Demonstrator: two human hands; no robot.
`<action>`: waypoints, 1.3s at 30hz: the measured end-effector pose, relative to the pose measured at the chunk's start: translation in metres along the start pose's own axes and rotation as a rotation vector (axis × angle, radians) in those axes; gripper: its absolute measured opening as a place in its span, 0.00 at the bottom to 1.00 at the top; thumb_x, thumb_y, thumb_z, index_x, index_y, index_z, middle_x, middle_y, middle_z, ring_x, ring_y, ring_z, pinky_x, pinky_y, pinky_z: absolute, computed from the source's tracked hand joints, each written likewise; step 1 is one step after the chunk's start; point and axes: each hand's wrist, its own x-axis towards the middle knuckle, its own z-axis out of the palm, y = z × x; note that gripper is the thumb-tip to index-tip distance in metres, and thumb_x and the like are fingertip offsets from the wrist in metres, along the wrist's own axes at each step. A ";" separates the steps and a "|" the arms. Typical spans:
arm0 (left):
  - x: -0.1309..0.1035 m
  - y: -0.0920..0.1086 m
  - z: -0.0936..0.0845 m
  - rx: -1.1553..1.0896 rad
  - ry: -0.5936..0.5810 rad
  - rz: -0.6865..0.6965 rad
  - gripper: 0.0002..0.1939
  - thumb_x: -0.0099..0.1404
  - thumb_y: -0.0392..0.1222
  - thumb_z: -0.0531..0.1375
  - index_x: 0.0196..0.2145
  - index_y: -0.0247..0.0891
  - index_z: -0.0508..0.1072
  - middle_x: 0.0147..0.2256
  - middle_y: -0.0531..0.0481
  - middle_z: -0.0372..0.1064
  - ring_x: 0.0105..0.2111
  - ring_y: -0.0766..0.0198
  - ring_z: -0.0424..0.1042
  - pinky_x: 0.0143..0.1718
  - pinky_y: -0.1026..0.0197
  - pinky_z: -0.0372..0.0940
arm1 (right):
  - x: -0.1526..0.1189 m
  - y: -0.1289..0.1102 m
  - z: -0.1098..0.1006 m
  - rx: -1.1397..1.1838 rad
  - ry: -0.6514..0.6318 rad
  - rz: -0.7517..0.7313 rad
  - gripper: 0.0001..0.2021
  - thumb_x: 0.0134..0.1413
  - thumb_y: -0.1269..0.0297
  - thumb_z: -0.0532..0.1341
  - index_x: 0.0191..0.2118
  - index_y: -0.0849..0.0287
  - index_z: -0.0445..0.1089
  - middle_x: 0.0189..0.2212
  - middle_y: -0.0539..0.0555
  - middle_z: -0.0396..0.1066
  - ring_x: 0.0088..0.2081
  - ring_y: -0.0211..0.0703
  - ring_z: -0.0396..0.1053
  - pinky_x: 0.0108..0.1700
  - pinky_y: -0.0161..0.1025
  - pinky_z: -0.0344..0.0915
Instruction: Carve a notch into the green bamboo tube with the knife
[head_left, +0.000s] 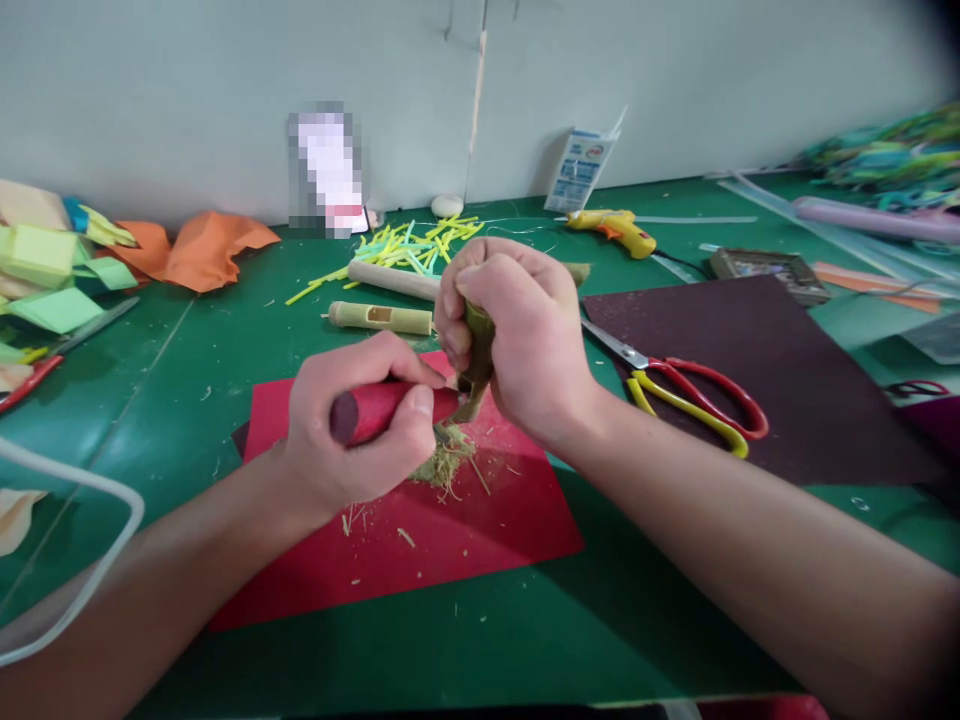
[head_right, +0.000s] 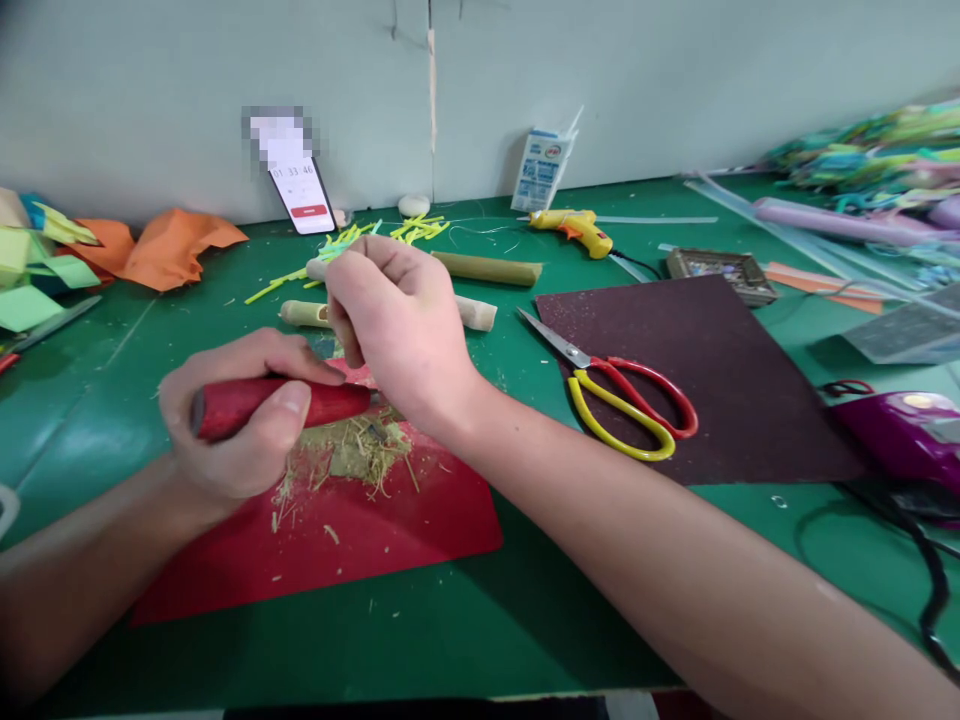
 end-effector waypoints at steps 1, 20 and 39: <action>-0.001 0.001 -0.001 0.025 -0.022 0.012 0.06 0.58 0.36 0.56 0.30 0.43 0.73 0.30 0.53 0.75 0.30 0.60 0.73 0.33 0.56 0.67 | 0.000 -0.001 0.000 0.002 -0.004 -0.003 0.14 0.52 0.66 0.56 0.19 0.56 0.53 0.12 0.43 0.53 0.16 0.31 0.52 0.20 0.32 0.52; 0.006 0.003 -0.014 0.215 -0.166 0.278 0.10 0.54 0.37 0.59 0.33 0.50 0.74 0.32 0.56 0.78 0.31 0.58 0.78 0.36 0.59 0.72 | 0.003 -0.003 -0.008 -0.023 -0.193 0.050 0.16 0.56 0.66 0.54 0.18 0.57 0.55 0.11 0.44 0.54 0.15 0.32 0.51 0.20 0.32 0.51; 0.012 -0.003 -0.029 0.150 -0.042 0.299 0.09 0.59 0.37 0.58 0.35 0.46 0.77 0.29 0.57 0.78 0.25 0.66 0.73 0.25 0.61 0.67 | 0.005 -0.001 -0.012 0.022 -0.325 0.079 0.17 0.57 0.68 0.52 0.17 0.56 0.56 0.11 0.45 0.53 0.14 0.33 0.49 0.18 0.35 0.49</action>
